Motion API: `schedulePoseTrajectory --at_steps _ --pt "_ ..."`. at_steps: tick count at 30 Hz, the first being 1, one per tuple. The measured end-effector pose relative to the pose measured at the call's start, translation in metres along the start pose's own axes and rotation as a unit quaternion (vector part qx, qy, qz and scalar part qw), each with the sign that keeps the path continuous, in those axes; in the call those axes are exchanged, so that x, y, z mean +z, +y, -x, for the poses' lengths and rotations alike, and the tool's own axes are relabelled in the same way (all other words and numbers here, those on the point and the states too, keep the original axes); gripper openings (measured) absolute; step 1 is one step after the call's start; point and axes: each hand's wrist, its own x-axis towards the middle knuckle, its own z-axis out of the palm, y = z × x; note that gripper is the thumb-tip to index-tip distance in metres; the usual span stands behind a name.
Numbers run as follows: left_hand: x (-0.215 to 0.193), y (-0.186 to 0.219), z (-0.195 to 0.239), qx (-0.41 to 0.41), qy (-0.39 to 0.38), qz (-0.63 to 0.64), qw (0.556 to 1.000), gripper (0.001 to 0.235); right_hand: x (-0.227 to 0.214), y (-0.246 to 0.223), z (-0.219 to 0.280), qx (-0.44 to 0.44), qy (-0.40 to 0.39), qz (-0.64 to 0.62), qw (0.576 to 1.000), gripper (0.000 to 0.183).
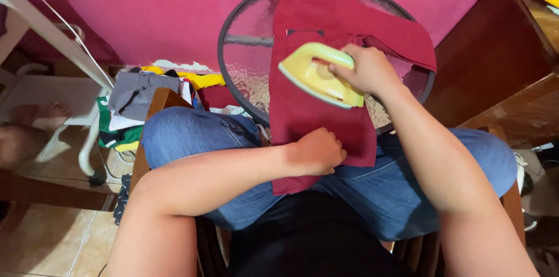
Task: A person is ironing a red shirt on a small glass table while sitting on a chair.
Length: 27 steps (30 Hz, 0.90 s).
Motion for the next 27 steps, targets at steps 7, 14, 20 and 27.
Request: schedulePoseTrajectory --at_steps 7,14,20,27 --pt "0.007 0.001 -0.005 -0.003 -0.008 0.012 1.000 0.043 0.008 -0.004 -0.002 0.129 0.079 0.012 0.988 0.048" --pt "0.006 0.003 -0.005 -0.020 -0.028 0.019 0.999 0.043 -0.010 -0.009 0.007 0.004 0.009 -0.055 0.998 0.064" --pt "0.003 0.002 -0.004 -0.005 -0.040 0.011 0.999 0.044 -0.005 0.005 0.004 0.016 0.029 -0.011 0.999 0.054" --pt "0.000 0.001 -0.002 0.000 -0.055 0.006 0.998 0.045 -0.030 -0.009 0.016 0.040 0.041 -0.006 0.998 0.048"
